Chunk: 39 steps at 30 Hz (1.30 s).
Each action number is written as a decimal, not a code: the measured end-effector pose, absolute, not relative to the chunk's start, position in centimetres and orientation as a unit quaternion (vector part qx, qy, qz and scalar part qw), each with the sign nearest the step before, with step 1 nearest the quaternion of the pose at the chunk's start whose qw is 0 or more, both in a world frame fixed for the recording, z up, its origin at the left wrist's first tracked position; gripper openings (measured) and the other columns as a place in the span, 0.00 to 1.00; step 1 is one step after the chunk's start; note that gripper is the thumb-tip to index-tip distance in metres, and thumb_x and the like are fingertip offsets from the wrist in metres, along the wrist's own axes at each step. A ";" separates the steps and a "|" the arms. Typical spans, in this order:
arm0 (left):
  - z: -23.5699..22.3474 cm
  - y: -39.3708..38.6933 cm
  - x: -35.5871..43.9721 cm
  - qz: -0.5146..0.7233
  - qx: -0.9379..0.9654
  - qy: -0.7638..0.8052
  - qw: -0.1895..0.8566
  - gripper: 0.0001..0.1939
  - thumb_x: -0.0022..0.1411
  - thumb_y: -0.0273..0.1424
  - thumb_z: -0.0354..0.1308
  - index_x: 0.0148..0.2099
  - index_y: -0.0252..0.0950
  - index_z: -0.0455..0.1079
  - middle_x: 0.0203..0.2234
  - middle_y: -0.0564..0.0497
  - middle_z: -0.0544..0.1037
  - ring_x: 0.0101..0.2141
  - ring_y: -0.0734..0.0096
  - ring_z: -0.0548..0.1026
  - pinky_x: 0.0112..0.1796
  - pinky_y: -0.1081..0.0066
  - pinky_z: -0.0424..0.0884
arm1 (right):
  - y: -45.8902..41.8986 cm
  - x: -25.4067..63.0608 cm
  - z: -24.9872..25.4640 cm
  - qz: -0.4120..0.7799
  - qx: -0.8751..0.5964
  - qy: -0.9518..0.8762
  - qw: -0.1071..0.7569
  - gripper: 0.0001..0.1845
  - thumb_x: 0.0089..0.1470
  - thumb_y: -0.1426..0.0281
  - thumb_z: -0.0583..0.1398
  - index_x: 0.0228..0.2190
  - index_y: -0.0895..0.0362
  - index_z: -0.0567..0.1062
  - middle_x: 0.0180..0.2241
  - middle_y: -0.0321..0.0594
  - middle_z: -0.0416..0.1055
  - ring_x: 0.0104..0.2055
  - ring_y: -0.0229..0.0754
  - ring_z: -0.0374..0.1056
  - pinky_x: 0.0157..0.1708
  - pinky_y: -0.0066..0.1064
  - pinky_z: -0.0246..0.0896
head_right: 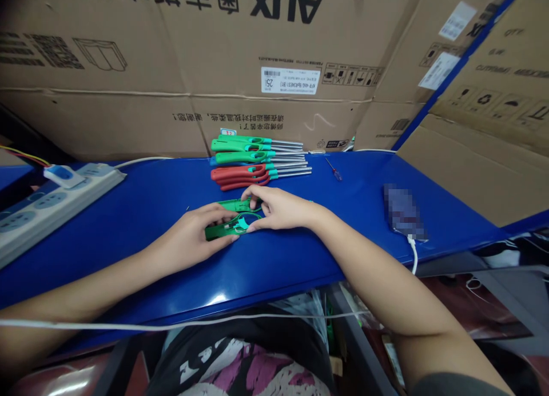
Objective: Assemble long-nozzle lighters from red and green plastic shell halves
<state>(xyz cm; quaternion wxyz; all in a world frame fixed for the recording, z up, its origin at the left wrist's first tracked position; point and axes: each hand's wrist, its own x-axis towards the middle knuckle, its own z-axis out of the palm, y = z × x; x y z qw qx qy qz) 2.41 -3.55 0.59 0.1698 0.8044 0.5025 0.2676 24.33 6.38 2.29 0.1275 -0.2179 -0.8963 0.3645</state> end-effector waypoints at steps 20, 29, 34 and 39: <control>0.6 -3.8 2.9 0.306 0.809 0.479 0.152 0.06 0.64 0.32 0.60 0.36 0.35 0.74 0.29 0.52 0.77 0.30 0.69 0.74 0.33 0.70 0.66 | 4.9 23.6 2.9 0.227 -0.126 -0.960 0.103 0.02 0.57 0.74 0.63 0.33 0.61 0.74 0.33 0.41 0.71 0.35 0.39 0.65 0.34 0.29 0.58; 0.6 -3.7 2.8 0.302 0.812 0.477 0.147 0.07 0.65 0.32 0.59 0.37 0.35 0.75 0.29 0.51 0.78 0.31 0.68 0.75 0.33 0.70 0.67 | 5.0 23.6 2.6 0.231 -0.120 -0.960 0.105 0.03 0.58 0.73 0.62 0.36 0.60 0.75 0.36 0.43 0.72 0.37 0.41 0.68 0.37 0.31 0.61; 0.5 -3.5 2.5 0.302 0.812 0.475 0.155 0.10 0.66 0.36 0.60 0.42 0.35 0.78 0.36 0.48 0.82 0.36 0.65 0.79 0.38 0.70 0.70 | 5.2 23.7 2.7 0.219 -0.133 -0.961 0.105 0.05 0.59 0.72 0.62 0.36 0.61 0.76 0.36 0.44 0.72 0.38 0.41 0.67 0.38 0.31 0.61; 0.5 -3.5 2.4 0.304 0.805 0.485 0.158 0.12 0.67 0.37 0.59 0.42 0.35 0.79 0.37 0.47 0.83 0.37 0.65 0.79 0.39 0.70 0.71 | 6.5 25.9 4.1 0.258 -0.164 -0.946 0.107 0.15 0.56 0.65 0.66 0.43 0.59 0.76 0.41 0.42 0.72 0.35 0.37 0.64 0.36 0.29 0.60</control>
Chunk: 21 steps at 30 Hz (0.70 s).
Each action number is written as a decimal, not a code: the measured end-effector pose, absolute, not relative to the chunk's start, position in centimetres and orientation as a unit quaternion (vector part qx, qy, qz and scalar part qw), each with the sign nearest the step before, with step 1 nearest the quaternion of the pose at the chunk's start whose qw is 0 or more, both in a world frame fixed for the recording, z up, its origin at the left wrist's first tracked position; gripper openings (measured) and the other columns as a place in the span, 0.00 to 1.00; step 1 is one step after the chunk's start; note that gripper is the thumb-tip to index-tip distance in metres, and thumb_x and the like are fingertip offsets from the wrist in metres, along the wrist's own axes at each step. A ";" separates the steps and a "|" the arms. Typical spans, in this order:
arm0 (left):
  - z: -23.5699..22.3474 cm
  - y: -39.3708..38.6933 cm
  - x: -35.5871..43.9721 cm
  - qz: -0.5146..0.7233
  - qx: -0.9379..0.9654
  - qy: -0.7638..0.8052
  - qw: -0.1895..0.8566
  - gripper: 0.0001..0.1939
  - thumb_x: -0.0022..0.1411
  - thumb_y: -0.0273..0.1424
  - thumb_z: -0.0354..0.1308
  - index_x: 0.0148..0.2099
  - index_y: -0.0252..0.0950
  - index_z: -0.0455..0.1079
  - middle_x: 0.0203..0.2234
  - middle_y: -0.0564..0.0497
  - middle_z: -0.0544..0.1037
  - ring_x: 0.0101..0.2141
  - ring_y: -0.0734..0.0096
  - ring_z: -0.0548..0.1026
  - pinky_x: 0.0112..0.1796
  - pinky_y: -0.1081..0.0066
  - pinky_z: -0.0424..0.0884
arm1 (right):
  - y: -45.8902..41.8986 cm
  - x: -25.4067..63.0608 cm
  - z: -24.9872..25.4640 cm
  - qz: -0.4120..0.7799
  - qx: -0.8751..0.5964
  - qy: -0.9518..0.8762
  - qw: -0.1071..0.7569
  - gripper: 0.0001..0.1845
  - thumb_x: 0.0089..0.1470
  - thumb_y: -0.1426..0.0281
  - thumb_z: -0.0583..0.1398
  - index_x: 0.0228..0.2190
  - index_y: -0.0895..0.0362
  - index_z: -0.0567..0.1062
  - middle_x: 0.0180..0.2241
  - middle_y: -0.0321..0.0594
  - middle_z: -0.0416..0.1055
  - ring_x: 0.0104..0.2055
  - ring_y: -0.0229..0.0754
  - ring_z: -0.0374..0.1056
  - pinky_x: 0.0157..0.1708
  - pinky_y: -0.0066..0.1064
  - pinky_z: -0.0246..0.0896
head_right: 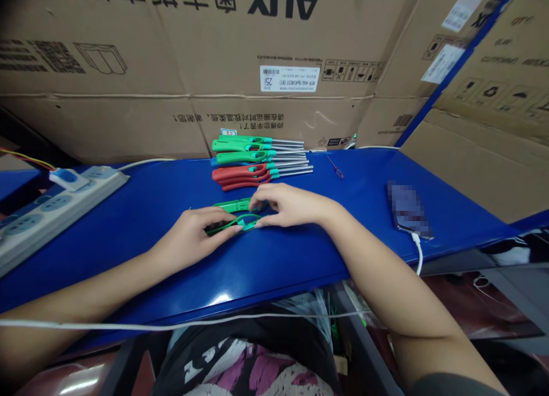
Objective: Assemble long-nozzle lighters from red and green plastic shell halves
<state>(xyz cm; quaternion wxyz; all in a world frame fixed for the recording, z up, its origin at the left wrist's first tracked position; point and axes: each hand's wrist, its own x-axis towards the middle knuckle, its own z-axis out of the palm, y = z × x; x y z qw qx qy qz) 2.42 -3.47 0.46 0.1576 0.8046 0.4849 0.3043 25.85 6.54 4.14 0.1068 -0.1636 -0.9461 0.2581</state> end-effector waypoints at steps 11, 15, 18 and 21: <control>0.3 -3.2 2.5 0.324 0.777 0.509 0.179 0.13 0.66 0.38 0.59 0.36 0.35 0.79 0.33 0.49 0.83 0.31 0.68 0.78 0.33 0.71 0.68 | 7.8 27.6 4.9 0.286 -0.266 -0.920 -0.002 0.15 0.53 0.59 0.67 0.36 0.59 0.79 0.31 0.38 0.73 0.34 0.38 0.66 0.34 0.28 0.59; 0.4 -3.3 2.5 0.329 0.777 0.505 0.181 0.12 0.66 0.38 0.59 0.36 0.35 0.78 0.33 0.49 0.82 0.31 0.68 0.78 0.33 0.71 0.68 | 7.7 27.1 4.7 0.291 -0.245 -0.925 0.011 0.14 0.55 0.61 0.65 0.36 0.60 0.80 0.30 0.37 0.74 0.32 0.37 0.66 0.33 0.28 0.59; 0.3 -3.3 2.4 0.341 0.782 0.489 0.182 0.11 0.65 0.36 0.60 0.36 0.35 0.78 0.32 0.50 0.82 0.32 0.69 0.77 0.33 0.73 0.68 | 7.9 27.2 4.6 0.290 -0.219 -0.932 0.020 0.14 0.58 0.62 0.63 0.39 0.59 0.81 0.33 0.39 0.76 0.34 0.38 0.67 0.35 0.29 0.60; 0.3 -3.3 2.3 0.356 0.786 0.474 0.174 0.10 0.65 0.35 0.60 0.37 0.35 0.78 0.32 0.50 0.82 0.32 0.70 0.77 0.34 0.74 0.68 | 8.0 27.4 4.6 0.285 -0.204 -0.936 0.025 0.16 0.60 0.62 0.61 0.43 0.59 0.80 0.39 0.43 0.77 0.39 0.40 0.69 0.38 0.30 0.61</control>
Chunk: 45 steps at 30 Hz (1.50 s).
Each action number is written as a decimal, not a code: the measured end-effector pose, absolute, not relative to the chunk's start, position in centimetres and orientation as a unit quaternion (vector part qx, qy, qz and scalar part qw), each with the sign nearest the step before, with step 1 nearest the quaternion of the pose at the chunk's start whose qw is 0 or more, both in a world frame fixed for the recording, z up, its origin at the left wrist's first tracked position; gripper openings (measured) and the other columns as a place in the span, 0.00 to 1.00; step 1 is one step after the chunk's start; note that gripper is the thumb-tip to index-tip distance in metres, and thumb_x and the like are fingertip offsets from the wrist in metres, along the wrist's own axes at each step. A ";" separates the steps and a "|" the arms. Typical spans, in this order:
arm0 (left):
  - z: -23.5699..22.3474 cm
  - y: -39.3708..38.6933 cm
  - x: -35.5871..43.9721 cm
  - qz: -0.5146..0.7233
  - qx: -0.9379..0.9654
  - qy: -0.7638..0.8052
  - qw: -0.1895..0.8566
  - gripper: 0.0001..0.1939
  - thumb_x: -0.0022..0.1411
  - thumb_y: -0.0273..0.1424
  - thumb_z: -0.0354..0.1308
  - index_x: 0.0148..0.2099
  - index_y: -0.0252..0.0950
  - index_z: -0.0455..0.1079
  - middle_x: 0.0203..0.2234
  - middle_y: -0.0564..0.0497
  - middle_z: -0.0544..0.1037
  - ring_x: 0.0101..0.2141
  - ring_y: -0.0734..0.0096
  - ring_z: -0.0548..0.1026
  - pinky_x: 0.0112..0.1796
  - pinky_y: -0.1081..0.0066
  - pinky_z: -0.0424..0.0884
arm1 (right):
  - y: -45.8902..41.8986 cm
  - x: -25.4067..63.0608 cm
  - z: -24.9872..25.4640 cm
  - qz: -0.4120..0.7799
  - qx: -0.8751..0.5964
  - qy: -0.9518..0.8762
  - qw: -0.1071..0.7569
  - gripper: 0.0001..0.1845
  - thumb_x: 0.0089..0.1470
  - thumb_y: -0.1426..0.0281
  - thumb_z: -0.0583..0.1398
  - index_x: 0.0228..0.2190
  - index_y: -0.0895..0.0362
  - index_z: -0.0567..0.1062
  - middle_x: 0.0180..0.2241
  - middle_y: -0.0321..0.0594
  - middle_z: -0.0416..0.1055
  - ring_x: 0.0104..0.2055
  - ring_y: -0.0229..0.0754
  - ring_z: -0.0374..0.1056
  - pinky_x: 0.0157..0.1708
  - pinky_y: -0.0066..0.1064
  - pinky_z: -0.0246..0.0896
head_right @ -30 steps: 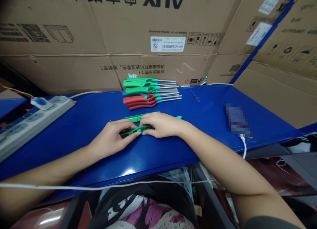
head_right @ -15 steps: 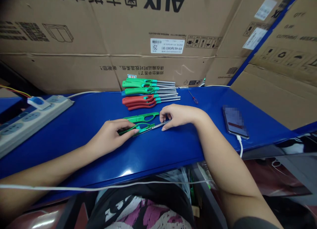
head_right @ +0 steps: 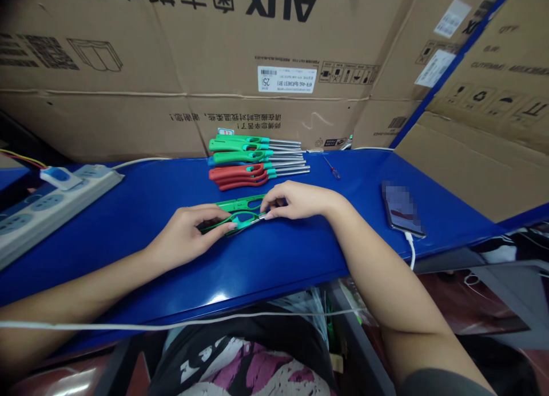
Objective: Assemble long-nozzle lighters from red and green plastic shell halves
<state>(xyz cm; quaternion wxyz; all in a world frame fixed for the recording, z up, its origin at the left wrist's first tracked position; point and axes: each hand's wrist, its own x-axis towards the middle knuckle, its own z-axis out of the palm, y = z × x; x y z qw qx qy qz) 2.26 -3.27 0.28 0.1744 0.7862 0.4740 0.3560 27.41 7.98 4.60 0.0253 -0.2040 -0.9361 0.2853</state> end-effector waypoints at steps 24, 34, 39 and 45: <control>0.8 -3.2 2.7 0.364 0.651 0.544 0.386 0.20 0.57 0.47 0.64 0.31 0.32 0.78 0.20 0.52 0.75 0.21 0.75 0.66 0.22 0.75 0.59 | 7.2 26.9 5.0 0.288 -0.196 -0.936 0.048 0.16 0.63 0.62 0.58 0.38 0.60 0.80 0.38 0.44 0.79 0.39 0.41 0.71 0.40 0.31 0.62; 0.4 -3.1 2.7 0.368 0.647 0.550 0.380 0.20 0.56 0.47 0.65 0.33 0.33 0.80 0.24 0.50 0.79 0.23 0.72 0.70 0.24 0.73 0.63 | 7.2 26.6 4.7 0.266 -0.190 -0.945 0.022 0.14 0.64 0.64 0.57 0.36 0.61 0.79 0.35 0.43 0.77 0.35 0.40 0.68 0.36 0.30 0.58; 0.5 -3.3 2.8 0.384 0.676 0.545 0.315 0.17 0.57 0.44 0.65 0.33 0.33 0.80 0.31 0.47 0.82 0.29 0.67 0.75 0.30 0.70 0.68 | 7.1 26.6 4.8 0.268 -0.187 -0.944 0.040 0.13 0.63 0.64 0.58 0.36 0.61 0.78 0.34 0.43 0.76 0.35 0.39 0.67 0.36 0.30 0.58; 0.6 -3.2 2.6 0.374 0.673 0.551 0.321 0.18 0.58 0.45 0.64 0.33 0.33 0.79 0.28 0.47 0.81 0.26 0.69 0.73 0.28 0.71 0.67 | 6.9 26.4 4.6 0.236 -0.185 -0.953 0.050 0.12 0.64 0.67 0.56 0.35 0.60 0.76 0.35 0.44 0.75 0.35 0.40 0.67 0.36 0.30 0.58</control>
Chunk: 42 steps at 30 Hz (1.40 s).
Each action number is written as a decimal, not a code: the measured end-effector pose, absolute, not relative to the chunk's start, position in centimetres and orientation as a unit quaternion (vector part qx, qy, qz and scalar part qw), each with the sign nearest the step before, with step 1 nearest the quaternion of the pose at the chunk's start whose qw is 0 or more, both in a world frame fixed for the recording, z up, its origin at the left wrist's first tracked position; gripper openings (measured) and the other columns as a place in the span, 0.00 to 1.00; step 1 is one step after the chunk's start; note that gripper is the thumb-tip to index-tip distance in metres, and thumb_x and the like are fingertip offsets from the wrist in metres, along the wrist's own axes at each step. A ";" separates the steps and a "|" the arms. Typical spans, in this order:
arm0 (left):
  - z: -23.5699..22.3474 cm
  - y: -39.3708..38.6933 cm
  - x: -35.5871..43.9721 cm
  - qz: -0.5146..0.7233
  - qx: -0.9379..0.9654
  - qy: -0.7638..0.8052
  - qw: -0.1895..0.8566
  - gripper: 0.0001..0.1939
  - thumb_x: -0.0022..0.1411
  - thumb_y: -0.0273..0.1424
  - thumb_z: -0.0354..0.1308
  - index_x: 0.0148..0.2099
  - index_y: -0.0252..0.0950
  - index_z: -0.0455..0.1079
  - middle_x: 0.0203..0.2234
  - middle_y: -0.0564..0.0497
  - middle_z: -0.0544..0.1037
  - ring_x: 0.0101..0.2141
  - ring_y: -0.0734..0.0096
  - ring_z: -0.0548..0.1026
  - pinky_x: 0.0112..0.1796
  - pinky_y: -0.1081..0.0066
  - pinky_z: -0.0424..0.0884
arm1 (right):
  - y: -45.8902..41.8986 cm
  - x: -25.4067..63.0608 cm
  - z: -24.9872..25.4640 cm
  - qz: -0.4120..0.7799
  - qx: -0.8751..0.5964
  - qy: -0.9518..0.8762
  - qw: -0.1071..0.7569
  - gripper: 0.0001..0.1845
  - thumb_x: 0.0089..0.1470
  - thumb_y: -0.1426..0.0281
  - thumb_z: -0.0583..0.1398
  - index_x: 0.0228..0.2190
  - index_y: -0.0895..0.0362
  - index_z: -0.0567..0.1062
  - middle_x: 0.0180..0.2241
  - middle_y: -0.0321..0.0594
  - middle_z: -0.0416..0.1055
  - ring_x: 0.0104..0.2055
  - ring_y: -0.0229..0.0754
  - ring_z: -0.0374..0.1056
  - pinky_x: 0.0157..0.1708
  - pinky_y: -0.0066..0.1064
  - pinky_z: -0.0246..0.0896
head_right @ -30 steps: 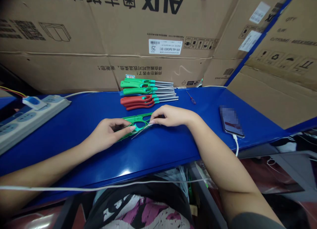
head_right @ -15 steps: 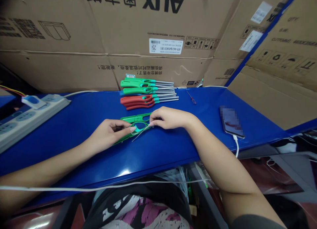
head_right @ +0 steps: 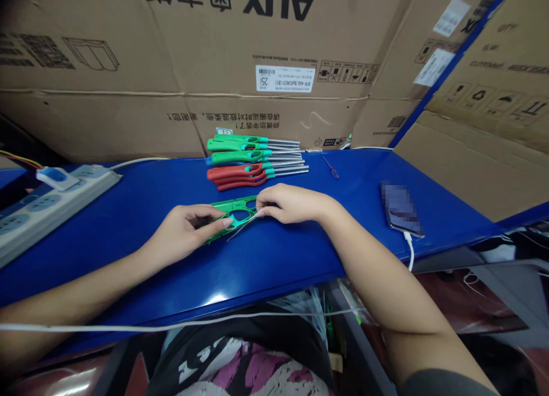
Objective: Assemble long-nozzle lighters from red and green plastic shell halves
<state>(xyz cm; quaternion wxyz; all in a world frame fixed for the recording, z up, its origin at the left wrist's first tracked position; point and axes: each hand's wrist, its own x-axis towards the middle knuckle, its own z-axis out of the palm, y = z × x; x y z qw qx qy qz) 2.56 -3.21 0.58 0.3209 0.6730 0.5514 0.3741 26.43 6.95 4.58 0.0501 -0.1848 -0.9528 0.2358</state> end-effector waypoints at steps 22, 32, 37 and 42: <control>0.7 -3.3 2.8 0.357 0.684 0.544 0.330 0.20 0.59 0.46 0.62 0.30 0.33 0.78 0.22 0.52 0.77 0.22 0.73 0.68 0.24 0.74 0.62 | 6.7 25.9 4.4 0.246 -0.170 -0.953 0.052 0.13 0.63 0.66 0.57 0.30 0.60 0.75 0.30 0.40 0.73 0.31 0.37 0.64 0.33 0.29 0.55; 0.5 -3.2 2.3 0.281 0.792 0.512 0.177 0.20 0.64 0.46 0.59 0.48 0.37 0.79 0.42 0.45 0.81 0.41 0.59 0.77 0.44 0.63 0.73 | 7.8 27.7 5.2 0.290 -0.257 -0.922 -0.013 0.18 0.60 0.58 0.60 0.31 0.60 0.79 0.28 0.39 0.75 0.29 0.36 0.65 0.29 0.27 0.55; 0.8 -3.9 2.4 0.197 0.861 0.465 0.058 0.20 0.69 0.40 0.55 0.58 0.37 0.73 0.44 0.42 0.76 0.44 0.55 0.74 0.47 0.57 0.72 | 8.1 28.4 5.9 0.334 -0.297 -0.894 -0.033 0.20 0.57 0.54 0.61 0.31 0.60 0.78 0.27 0.38 0.75 0.27 0.35 0.64 0.28 0.27 0.55; 0.6 -3.9 2.3 0.185 0.874 0.448 0.029 0.19 0.71 0.34 0.51 0.60 0.35 0.71 0.46 0.40 0.75 0.46 0.55 0.73 0.48 0.56 0.73 | 8.3 28.3 5.4 0.350 -0.303 -0.885 -0.052 0.20 0.55 0.54 0.62 0.30 0.60 0.77 0.25 0.37 0.72 0.26 0.35 0.63 0.28 0.27 0.55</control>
